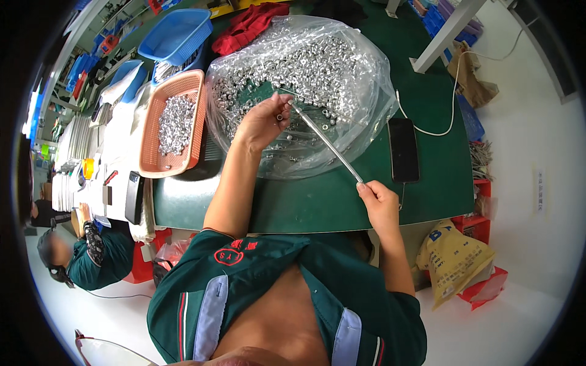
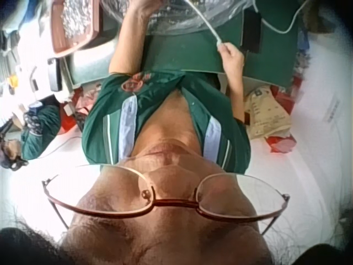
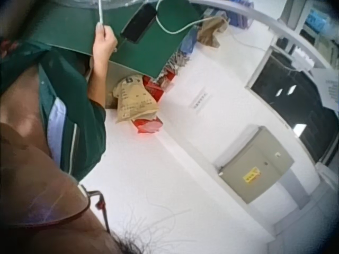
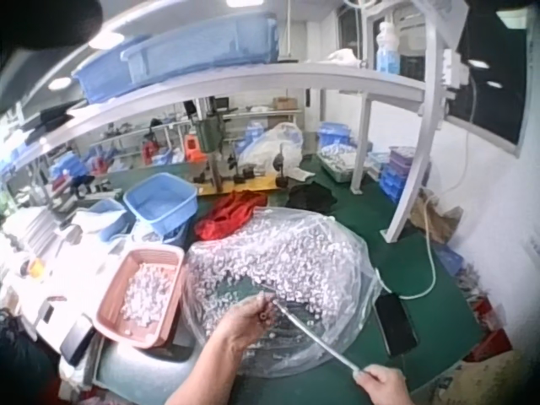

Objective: The person uses a long metal rod to pick up small silver cylindrical components from a large plastic bag and threads them onto the rod. The person repeats this action continuously, accumulating a stack of components on the rod. Another person is visible in the background working at a separate station.

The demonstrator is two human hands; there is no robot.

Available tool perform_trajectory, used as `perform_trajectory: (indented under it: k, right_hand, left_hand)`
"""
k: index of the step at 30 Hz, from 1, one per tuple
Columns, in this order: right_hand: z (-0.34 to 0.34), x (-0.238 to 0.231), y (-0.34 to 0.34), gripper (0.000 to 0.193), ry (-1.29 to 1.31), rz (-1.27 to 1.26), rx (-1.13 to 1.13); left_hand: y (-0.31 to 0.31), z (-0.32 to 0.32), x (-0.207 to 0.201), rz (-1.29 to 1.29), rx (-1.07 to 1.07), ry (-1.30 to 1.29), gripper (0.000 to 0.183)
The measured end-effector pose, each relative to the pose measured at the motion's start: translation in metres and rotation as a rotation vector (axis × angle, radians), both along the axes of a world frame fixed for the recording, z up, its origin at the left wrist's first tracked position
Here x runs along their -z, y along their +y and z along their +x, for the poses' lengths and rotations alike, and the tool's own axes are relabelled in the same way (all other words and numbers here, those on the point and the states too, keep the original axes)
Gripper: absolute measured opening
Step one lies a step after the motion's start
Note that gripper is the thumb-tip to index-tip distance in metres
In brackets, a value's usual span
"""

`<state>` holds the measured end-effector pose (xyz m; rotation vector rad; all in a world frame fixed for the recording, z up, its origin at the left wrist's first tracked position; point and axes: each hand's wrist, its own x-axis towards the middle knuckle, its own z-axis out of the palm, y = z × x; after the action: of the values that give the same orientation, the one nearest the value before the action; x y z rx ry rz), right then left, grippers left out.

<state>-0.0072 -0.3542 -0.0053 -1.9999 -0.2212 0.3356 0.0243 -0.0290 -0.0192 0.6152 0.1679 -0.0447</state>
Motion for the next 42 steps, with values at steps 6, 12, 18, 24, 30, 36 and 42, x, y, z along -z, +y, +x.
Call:
perform_trajectory:
  k: [6,12,18,24,30,36,42]
  right_hand:
    - [-0.003,0.003,0.002,0.025,0.009,0.044,-0.016]
    - [-0.012,0.005,0.007,0.024,-0.035,0.016,-0.009]
    - [-0.013,0.002,0.006,0.028,0.229,0.175,-0.079]
    - [-0.007,-0.005,0.006,0.030,0.573,0.362,-0.123]
    - [-0.007,-0.008,0.010,0.031,0.650,0.423,-0.126]
    - [-0.017,0.012,0.020,0.030,-0.122,-0.018,-0.028]
    - [-0.016,0.007,0.018,0.027,-0.219,-0.064,-0.049]
  left_hand:
    - [-0.012,0.002,0.000,0.205,-0.090,-0.028,0.016]
    - [0.003,0.002,0.000,0.210,0.060,-0.068,0.018]
    - [0.004,0.000,0.002,0.207,0.012,-0.186,0.015]
    - [-0.001,0.001,0.004,0.096,-0.026,-0.340,0.015]
    - [-0.008,0.001,-0.004,0.119,-0.079,-0.259,0.017]
    - [-0.013,0.003,0.005,0.214,-0.206,-0.173,0.017]
    - [-0.019,0.001,-0.004,0.342,-0.361,-0.054,0.018]
